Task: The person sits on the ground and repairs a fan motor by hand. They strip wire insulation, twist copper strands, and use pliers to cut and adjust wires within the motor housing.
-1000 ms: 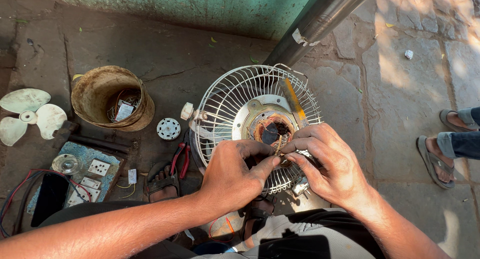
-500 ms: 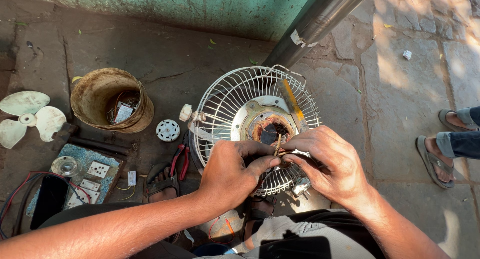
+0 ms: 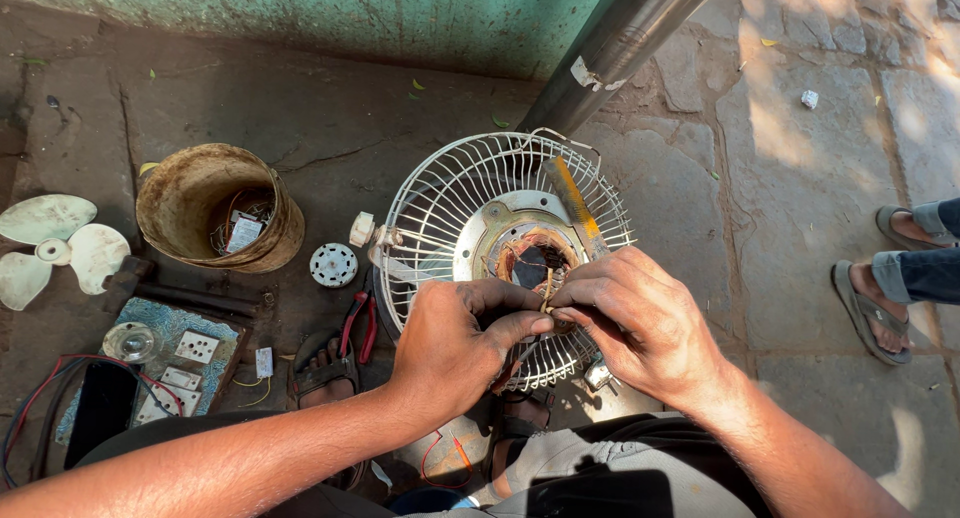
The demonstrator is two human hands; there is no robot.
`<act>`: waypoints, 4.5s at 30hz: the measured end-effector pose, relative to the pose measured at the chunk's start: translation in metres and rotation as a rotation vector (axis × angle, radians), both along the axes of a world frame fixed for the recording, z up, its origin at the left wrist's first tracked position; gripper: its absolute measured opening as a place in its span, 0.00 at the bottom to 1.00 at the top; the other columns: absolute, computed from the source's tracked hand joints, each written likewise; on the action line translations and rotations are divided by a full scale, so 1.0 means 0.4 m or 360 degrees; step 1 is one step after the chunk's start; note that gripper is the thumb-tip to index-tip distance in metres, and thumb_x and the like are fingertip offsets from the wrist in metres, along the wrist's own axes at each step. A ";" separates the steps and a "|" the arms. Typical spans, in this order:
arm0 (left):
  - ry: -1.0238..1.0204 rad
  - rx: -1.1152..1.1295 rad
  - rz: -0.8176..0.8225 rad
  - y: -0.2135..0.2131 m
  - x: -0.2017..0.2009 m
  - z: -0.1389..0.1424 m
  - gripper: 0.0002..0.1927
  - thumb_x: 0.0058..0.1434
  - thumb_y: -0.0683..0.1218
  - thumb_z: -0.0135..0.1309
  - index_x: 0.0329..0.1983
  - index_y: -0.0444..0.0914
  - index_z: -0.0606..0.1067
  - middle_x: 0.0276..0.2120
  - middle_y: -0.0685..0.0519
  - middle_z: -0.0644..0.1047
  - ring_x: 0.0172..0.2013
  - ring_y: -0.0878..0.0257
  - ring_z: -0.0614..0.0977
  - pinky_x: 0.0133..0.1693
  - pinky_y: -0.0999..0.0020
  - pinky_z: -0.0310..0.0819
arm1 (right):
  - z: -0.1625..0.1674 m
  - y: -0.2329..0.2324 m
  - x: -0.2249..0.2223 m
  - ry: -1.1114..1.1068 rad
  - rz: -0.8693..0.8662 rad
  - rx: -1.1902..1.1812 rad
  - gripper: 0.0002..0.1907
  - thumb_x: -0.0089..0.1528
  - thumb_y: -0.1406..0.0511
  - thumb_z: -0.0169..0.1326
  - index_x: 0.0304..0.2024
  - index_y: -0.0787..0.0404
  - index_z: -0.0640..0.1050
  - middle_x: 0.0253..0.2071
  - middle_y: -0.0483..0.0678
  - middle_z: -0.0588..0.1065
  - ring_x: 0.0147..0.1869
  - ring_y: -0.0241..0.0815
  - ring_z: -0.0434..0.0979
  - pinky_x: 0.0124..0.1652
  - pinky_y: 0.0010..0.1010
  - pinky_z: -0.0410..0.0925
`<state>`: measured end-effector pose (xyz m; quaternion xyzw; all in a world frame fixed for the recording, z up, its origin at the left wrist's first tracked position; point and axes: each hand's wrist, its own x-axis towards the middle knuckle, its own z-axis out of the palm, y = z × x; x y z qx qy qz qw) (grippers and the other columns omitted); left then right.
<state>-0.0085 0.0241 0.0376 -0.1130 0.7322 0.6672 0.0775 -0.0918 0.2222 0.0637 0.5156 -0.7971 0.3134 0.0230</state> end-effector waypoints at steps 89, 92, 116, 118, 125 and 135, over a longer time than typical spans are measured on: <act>0.0039 -0.0868 0.0031 -0.400 0.126 -0.776 0.10 0.58 0.48 0.64 0.39 0.37 0.81 0.32 0.40 0.82 0.34 0.46 0.85 0.36 0.54 0.78 | -0.188 0.061 0.218 0.0330 0.1116 0.0520 0.19 0.57 0.60 0.51 0.51 0.44 0.79 0.49 0.36 0.76 0.50 0.37 0.78 0.33 0.29 0.71; -0.0071 -0.1024 0.0129 -0.397 0.164 -0.852 0.09 0.58 0.47 0.64 0.38 0.37 0.82 0.31 0.39 0.81 0.34 0.42 0.84 0.36 0.52 0.76 | -0.234 0.093 0.238 0.0186 0.1128 0.0627 0.17 0.58 0.58 0.52 0.49 0.41 0.79 0.49 0.36 0.77 0.49 0.39 0.77 0.36 0.29 0.74; -0.0239 -0.1171 0.0898 -0.454 0.379 -0.916 0.08 0.61 0.44 0.62 0.41 0.36 0.81 0.37 0.42 0.82 0.36 0.46 0.84 0.39 0.54 0.76 | -0.328 -0.027 0.336 -0.0914 0.0869 0.1384 0.28 0.61 0.64 0.51 0.66 0.54 0.71 0.40 0.51 0.76 0.43 0.53 0.79 0.36 0.42 0.72; -0.0099 -0.1110 0.0932 -0.442 0.389 -0.914 0.08 0.61 0.43 0.61 0.42 0.35 0.81 0.36 0.43 0.82 0.34 0.49 0.84 0.37 0.57 0.76 | -0.328 -0.032 0.343 -0.0962 0.0769 0.1499 0.25 0.64 0.63 0.51 0.65 0.50 0.73 0.47 0.51 0.77 0.42 0.53 0.78 0.34 0.43 0.71; 0.0042 -0.0524 0.1437 -0.420 0.479 -0.928 0.08 0.65 0.42 0.62 0.45 0.33 0.79 0.38 0.48 0.83 0.36 0.65 0.83 0.42 0.69 0.77 | -0.374 0.047 0.362 -0.0996 0.0629 0.1283 0.27 0.55 0.65 0.56 0.58 0.53 0.77 0.44 0.51 0.78 0.41 0.56 0.79 0.37 0.44 0.72; -0.0292 -0.0960 0.1327 -0.436 0.644 -0.930 0.08 0.62 0.43 0.64 0.39 0.34 0.81 0.29 0.46 0.82 0.29 0.61 0.84 0.35 0.65 0.77 | -0.471 0.108 0.333 -0.0890 0.0656 0.1856 0.23 0.60 0.63 0.54 0.59 0.47 0.76 0.41 0.51 0.80 0.43 0.56 0.80 0.42 0.47 0.72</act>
